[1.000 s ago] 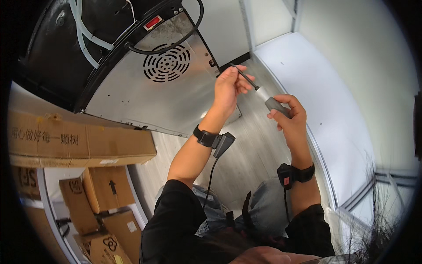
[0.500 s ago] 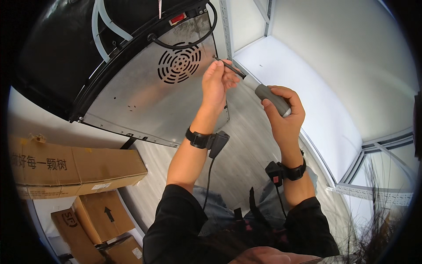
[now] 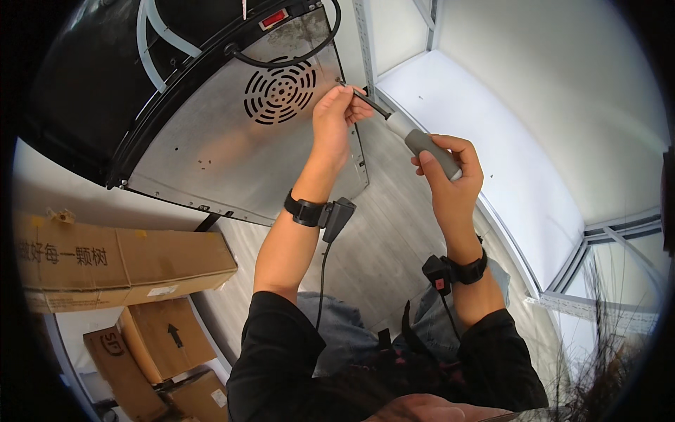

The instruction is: The person uses a screwdriver to remove screws from the back panel of a black electronic device, then flips the device to access the metal chassis and continues unscrewing fasteners. The person works methodically across multiple screw locations on both the plastic cover and the metal frame.

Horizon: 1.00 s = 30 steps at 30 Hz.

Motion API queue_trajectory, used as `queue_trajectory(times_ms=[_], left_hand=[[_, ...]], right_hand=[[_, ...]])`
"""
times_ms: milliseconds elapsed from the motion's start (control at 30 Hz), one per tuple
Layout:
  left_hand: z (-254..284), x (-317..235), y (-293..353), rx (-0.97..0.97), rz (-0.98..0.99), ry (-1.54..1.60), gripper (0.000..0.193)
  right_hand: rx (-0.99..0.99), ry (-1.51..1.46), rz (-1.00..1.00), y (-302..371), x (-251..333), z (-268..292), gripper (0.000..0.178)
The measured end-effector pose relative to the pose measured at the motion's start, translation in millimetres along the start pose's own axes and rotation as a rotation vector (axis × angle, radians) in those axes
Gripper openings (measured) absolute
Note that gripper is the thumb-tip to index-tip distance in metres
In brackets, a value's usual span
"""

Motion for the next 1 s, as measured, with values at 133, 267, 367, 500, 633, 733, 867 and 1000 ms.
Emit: queue_trajectory(times_ms=[133,267,367,500,633,733,867,1000], left_hand=[[-1,1,-1,-0.016,-0.014,0.001,0.024],[-3,1,-1,-0.029,-0.012,-0.016,0.024],[-4,-1,0,-0.027,-0.017,-0.017,0.024],[-4,0,1,-0.018,-0.033,0.003,0.024],[-4,-1,2,-0.006,-0.044,0.039,0.025],[-7,-3,3,-0.041,-0.058,0.018,0.026],[-5,0,11,-0.016,-0.071,-0.221,0.033],[-21,-5,31,0.050,-0.082,-0.360,0.040]], right_hand=[[-0.008,0.032,0.042,-2,-2,2,0.022],[-0.003,0.054,0.106,-2,-2,1,0.022],[0.006,0.042,0.125,-1,2,-1,0.021],[0.036,0.137,0.230,-2,6,-2,0.021],[0.124,0.332,0.474,-3,18,-7,0.021],[0.176,0.434,0.584,-3,26,-10,0.021],[0.195,0.479,0.588,-2,28,-12,0.024],[0.203,0.464,0.624,-4,28,-12,0.034]])
Point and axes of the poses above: each hand's wrist, its own y-axis away from the middle knuckle, its own z-axis out of the back of the hand, x = y × z, the point moved 3 cm from there along -y, towards the middle knuckle, and after that the axes turned 10 degrees about -y, right-handed, at the moved point
